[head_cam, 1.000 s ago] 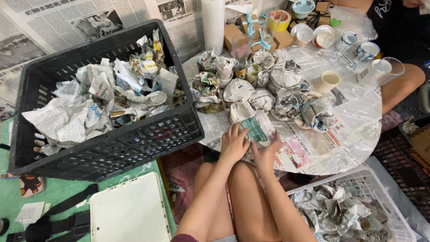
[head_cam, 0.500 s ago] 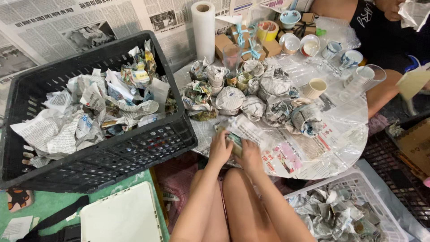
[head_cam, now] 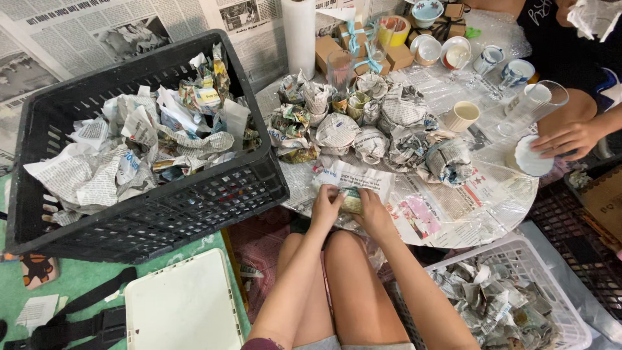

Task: The person wraps small ceramic cups and bowls with newspaper sheets. They fold the paper around each item, tuck the edges, and place the wrapped items into a white basket. The person repeats this process for multiple items.

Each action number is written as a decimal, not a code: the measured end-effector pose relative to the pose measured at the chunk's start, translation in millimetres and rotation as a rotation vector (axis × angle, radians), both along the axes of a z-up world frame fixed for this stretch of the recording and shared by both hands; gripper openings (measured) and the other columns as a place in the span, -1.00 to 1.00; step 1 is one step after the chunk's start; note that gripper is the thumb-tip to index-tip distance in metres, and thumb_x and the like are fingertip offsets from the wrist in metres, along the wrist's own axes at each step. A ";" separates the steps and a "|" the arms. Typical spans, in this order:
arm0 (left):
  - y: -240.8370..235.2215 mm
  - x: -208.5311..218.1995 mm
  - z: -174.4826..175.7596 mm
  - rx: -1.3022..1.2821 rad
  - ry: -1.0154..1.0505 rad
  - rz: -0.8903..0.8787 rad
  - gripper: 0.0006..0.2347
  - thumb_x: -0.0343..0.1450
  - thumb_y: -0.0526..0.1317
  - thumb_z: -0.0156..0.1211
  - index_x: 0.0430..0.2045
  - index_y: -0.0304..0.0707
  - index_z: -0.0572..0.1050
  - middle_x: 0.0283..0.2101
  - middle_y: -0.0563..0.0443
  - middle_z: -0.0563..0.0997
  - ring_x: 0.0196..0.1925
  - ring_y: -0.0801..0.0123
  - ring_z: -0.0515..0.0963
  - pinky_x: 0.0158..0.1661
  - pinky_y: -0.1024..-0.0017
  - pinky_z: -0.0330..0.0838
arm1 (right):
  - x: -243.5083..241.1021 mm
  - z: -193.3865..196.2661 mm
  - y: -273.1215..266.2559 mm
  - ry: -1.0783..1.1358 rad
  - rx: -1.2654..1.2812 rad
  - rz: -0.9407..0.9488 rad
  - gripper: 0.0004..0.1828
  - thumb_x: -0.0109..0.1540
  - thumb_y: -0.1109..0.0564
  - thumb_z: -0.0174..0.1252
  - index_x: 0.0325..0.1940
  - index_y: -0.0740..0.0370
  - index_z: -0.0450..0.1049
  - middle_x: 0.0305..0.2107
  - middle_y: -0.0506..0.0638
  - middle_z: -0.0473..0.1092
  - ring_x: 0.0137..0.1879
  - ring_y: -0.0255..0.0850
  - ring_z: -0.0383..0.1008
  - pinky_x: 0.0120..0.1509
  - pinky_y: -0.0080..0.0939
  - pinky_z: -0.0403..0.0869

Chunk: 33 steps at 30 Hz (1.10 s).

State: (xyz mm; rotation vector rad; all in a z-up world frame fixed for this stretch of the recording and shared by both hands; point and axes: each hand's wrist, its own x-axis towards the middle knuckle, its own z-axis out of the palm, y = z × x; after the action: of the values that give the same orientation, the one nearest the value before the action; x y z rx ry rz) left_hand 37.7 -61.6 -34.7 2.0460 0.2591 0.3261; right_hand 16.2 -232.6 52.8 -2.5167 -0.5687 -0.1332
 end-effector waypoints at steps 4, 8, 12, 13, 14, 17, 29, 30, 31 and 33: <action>-3.0 7.1 -13.8 0.610 -0.202 0.493 -0.22 0.12 0.33 0.43 -0.05 -0.40 0.39 -0.14 -0.34 0.60 -0.13 -0.04 0.60 -0.17 0.10 0.45 | -4.7 1.0 1.9 -0.036 0.029 -0.026 -0.11 -0.03 0.25 0.42 0.33 0.40 0.20 0.17 0.27 0.27 0.28 0.22 0.32 0.25 0.05 0.41; 8.5 21.4 -30.5 -0.402 0.097 0.205 -0.63 0.44 -0.07 0.29 -0.09 -0.46 0.47 -0.20 -0.08 0.63 -0.17 0.21 0.64 -0.11 0.33 0.51 | -14.6 -2.6 2.6 -0.139 0.107 0.043 -0.12 -0.01 0.28 0.40 0.34 0.42 0.18 0.20 0.31 0.24 0.28 0.27 0.30 0.30 0.06 0.38; 5.0 8.8 -9.6 -0.350 -0.052 0.104 -0.71 0.35 -0.23 0.37 -0.15 -0.38 0.47 -0.19 -0.07 0.63 -0.16 0.23 0.65 -0.11 0.33 0.53 | -12.7 1.7 -2.1 -0.098 0.164 0.055 -0.13 -0.01 0.29 0.39 0.34 0.42 0.19 0.19 0.33 0.25 0.27 0.28 0.31 0.31 0.05 0.37; 4.0 -0.4 0.8 -0.151 -0.044 0.094 -0.78 0.36 -0.27 0.36 -0.17 -0.33 0.53 -0.20 -0.11 0.62 -0.16 0.20 0.64 -0.10 0.32 0.53 | -12.7 2.7 -2.4 -0.112 0.170 0.067 -0.15 -0.01 0.29 0.39 0.33 0.42 0.20 0.18 0.32 0.26 0.27 0.28 0.32 0.31 0.05 0.38; 3.3 -8.1 12.0 0.048 -0.035 0.084 -0.83 0.37 -0.32 0.36 -0.19 -0.29 0.60 -0.20 -0.15 0.62 -0.17 0.16 0.63 -0.09 0.30 0.53 | -12.6 3.6 -2.2 -0.126 0.176 0.079 -0.16 0.00 0.28 0.39 0.32 0.42 0.20 0.18 0.32 0.27 0.26 0.28 0.33 0.31 0.05 0.38; -3.4 -20.9 40.0 -0.016 -0.116 0.079 -0.73 0.33 -0.36 0.34 -0.10 -0.33 0.53 -0.10 -0.18 0.60 -0.11 0.16 0.64 -0.09 0.28 0.53 | -12.6 4.2 -0.2 -0.128 0.168 0.068 -0.17 0.00 0.28 0.39 0.31 0.42 0.20 0.17 0.32 0.28 0.25 0.28 0.35 0.29 0.04 0.39; 9.7 -6.3 -13.1 0.250 -0.138 -0.173 -0.77 0.47 -0.12 0.24 -0.11 -0.25 0.54 -0.10 -0.26 0.67 -0.06 -0.20 0.53 -0.03 0.09 0.40 | -3.8 -6.6 -1.4 -0.044 0.213 0.032 -0.15 -0.02 0.27 0.42 0.31 0.32 0.21 0.13 0.31 0.29 0.23 0.29 0.34 0.26 0.06 0.40; 9.1 -4.2 -17.7 0.097 -0.085 -0.177 -0.76 0.49 -0.10 0.18 -0.10 -0.27 0.49 -0.11 -0.27 0.66 -0.06 -0.15 0.57 -0.03 0.11 0.43 | -3.3 -7.6 -3.1 -0.031 0.212 0.039 -0.15 -0.02 0.26 0.42 0.30 0.31 0.21 0.12 0.30 0.30 0.23 0.28 0.35 0.26 0.05 0.40; 9.4 -0.7 -19.7 -0.054 -0.035 -0.182 -0.74 0.50 -0.08 0.12 -0.09 -0.29 0.44 -0.11 -0.27 0.65 -0.06 -0.10 0.61 -0.03 0.14 0.46 | -1.4 -7.8 -4.4 -0.021 0.212 0.046 -0.16 -0.01 0.26 0.42 0.30 0.31 0.22 0.11 0.30 0.30 0.22 0.26 0.36 0.25 0.05 0.41; 10.4 3.9 -18.9 -0.170 0.011 -0.181 -0.72 0.52 -0.05 0.04 -0.07 -0.29 0.39 -0.10 -0.29 0.63 -0.03 -0.08 0.63 -0.01 0.15 0.47 | 2.0 -7.4 -5.0 -0.007 0.203 0.057 -0.16 -0.01 0.25 0.43 0.30 0.30 0.23 0.10 0.28 0.31 0.22 0.25 0.37 0.25 0.04 0.42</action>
State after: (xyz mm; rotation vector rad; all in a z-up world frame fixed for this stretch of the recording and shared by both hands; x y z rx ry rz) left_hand 41.6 -51.3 -53.6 1.8879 0.1034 0.1744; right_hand 18.3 -237.6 45.4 -2.3027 -0.5982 -0.1690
